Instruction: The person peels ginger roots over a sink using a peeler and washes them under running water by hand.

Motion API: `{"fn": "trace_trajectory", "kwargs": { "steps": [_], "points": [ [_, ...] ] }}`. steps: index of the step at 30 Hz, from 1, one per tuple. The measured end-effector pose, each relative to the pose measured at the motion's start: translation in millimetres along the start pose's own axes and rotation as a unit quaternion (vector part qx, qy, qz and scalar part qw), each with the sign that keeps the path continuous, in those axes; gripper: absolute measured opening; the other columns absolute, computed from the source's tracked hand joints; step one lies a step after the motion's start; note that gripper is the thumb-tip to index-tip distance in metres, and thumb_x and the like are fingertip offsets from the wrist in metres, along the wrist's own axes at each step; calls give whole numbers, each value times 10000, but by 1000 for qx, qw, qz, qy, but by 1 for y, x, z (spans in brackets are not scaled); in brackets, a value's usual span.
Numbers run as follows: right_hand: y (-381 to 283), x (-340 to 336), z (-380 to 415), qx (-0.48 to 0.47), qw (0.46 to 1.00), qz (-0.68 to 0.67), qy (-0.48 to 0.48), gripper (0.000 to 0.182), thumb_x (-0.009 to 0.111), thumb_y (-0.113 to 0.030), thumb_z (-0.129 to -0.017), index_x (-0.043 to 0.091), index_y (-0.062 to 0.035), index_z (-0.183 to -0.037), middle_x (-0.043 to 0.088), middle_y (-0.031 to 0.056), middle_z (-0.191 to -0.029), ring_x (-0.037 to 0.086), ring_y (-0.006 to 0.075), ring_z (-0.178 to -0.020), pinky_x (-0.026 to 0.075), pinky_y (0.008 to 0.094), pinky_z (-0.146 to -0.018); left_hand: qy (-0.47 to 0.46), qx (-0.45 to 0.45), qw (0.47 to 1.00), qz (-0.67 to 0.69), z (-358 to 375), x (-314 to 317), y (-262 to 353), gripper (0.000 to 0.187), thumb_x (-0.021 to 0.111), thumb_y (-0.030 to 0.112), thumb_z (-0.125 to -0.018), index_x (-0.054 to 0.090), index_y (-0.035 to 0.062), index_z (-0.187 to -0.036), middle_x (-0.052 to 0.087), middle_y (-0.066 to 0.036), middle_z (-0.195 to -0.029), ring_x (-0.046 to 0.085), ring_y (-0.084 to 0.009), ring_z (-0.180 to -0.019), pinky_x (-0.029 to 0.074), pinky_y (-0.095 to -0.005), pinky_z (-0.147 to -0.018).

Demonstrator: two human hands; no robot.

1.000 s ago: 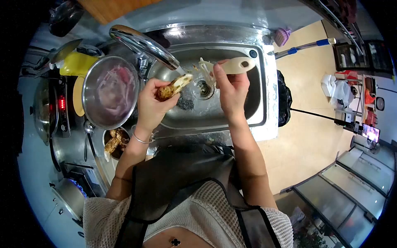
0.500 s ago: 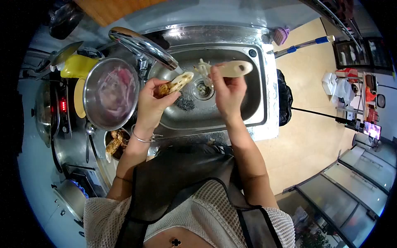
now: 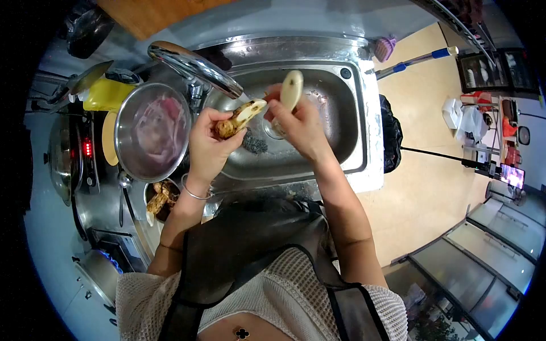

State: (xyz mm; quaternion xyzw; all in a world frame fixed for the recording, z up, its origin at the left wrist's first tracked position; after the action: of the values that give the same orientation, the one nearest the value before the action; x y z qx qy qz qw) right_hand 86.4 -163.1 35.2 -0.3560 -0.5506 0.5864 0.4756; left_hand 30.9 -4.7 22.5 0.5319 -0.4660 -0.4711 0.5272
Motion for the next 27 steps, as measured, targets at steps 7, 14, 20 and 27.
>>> {"fn": "trace_trajectory", "kwargs": {
  "steps": [7, 14, 20, 27],
  "points": [
    [9, 20, -16, 93, 994, 51, -19, 228, 652, -90, -723, 574, 6, -914, 579, 39, -756, 528, 80, -637, 425, 216, -568, 52, 56, 987, -139, -2, -11, 9, 246, 662, -41, -690, 504, -1, -875, 586, -56, -865, 556, -81, -786, 458, -210, -686],
    [24, 27, -30, 103, 992, -63, -21, 189, 661, -81, -657, 583, 15, -801, 572, 39, -672, 521, 93, -603, 419, 231, -535, 96, 91, 976, -173, -4, -22, 12, 228, 671, 0, -659, 542, 16, -847, 627, -118, -816, 627, -176, -700, 477, -259, -626],
    [17, 32, -27, 170, 984, 40, 40, 167, 618, -40, -674, 562, 19, -819, 598, 83, -724, 575, 132, -639, 455, 239, -583, 80, 166, 950, -253, 0, -19, 17, 230, 670, -4, -657, 545, 28, -848, 625, -114, -827, 621, -165, -723, 472, -247, -639],
    [21, 25, -21, 139, 990, 7, -37, 224, 562, -76, -744, 579, 56, -925, 601, 94, -705, 578, 128, -639, 459, 232, -583, 56, -35, 998, -5, -4, -31, -10, 259, 693, 5, -657, 536, -4, -862, 595, -54, -818, 555, -72, -738, 454, -211, -649]
  ]
}}
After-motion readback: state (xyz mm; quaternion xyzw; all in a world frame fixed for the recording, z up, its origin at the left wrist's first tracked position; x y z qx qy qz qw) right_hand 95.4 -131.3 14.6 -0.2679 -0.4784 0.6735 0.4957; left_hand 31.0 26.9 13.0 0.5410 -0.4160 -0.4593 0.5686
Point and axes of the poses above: each hand's wrist, its own z-axis away from the middle knuckle, its own x-axis out of the palm, y = z × x, the point moved 5 cm from there along -z, towards the middle knuckle
